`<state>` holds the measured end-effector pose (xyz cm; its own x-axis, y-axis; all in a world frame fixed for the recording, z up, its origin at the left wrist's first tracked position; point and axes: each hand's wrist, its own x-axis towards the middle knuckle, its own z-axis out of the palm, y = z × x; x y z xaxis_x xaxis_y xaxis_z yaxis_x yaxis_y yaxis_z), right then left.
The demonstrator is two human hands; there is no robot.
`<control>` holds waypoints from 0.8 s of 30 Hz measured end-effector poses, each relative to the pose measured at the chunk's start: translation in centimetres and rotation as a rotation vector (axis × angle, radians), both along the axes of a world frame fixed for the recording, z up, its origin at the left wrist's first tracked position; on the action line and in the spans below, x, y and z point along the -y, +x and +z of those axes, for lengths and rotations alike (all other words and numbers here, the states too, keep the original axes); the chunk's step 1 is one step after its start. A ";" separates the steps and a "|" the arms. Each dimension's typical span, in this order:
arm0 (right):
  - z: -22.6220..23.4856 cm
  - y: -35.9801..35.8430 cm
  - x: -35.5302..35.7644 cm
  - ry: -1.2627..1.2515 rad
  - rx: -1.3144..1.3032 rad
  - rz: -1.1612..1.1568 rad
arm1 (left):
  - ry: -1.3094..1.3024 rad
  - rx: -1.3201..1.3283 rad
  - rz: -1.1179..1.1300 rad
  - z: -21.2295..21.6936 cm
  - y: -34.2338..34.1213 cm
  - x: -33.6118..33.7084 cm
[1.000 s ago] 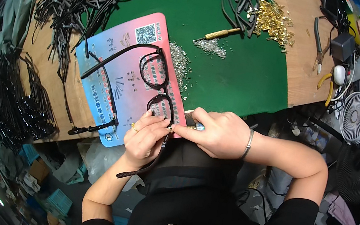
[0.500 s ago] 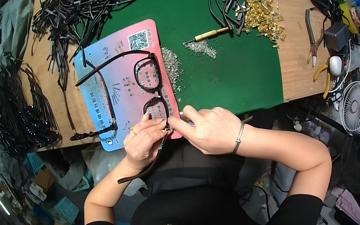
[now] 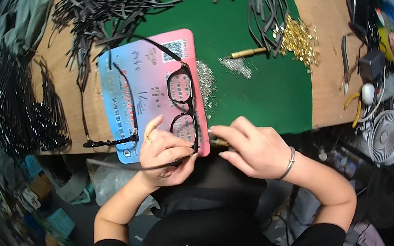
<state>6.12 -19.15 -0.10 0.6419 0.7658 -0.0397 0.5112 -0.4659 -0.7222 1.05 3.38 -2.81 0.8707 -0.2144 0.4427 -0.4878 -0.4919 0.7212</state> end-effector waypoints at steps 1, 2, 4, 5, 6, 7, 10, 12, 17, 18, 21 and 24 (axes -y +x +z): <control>-0.4 0.2 -0.2 -0.004 0.016 -0.041 | -0.091 0.014 -0.012 0.9 0.9 0.3; -1.5 0.4 -0.4 -0.008 0.033 -0.079 | -0.241 -0.023 -0.019 1.6 1.6 0.8; -2.4 0.8 -1.0 -0.034 0.057 -0.059 | -0.182 -0.079 -0.042 4.6 1.9 0.6; -2.0 0.8 -1.0 -0.022 0.046 -0.040 | -0.035 -0.147 -0.083 7.0 0.9 -1.0; -1.8 0.8 -0.8 0.002 0.020 -0.011 | -0.146 -0.176 -0.030 8.7 -0.7 -1.6; -1.7 0.9 -0.3 -0.022 -0.025 -0.017 | -0.074 -0.296 -0.056 10.6 -2.2 -2.8; -1.9 1.3 0.3 0.057 -0.106 -0.118 | 0.088 -0.585 0.350 12.8 -7.7 -3.8; -2.2 1.3 -0.4 0.055 -0.092 -0.111 | 0.059 -0.791 0.491 11.1 -8.9 -3.7; -1.7 1.3 -0.9 -0.010 -0.031 -0.045 | 0.210 -0.802 0.415 9.0 -5.4 -4.8; -1.7 1.3 -0.8 0.000 -0.033 -0.047 | 0.332 -0.693 0.434 8.4 -4.5 -5.6; -1.8 1.2 -0.4 0.033 0.003 -0.085 | 0.666 -0.143 0.496 4.3 -1.3 -6.6; -1.7 0.9 -0.4 0.029 -0.014 -0.131 | 0.698 -0.068 0.521 1.1 -0.7 -6.5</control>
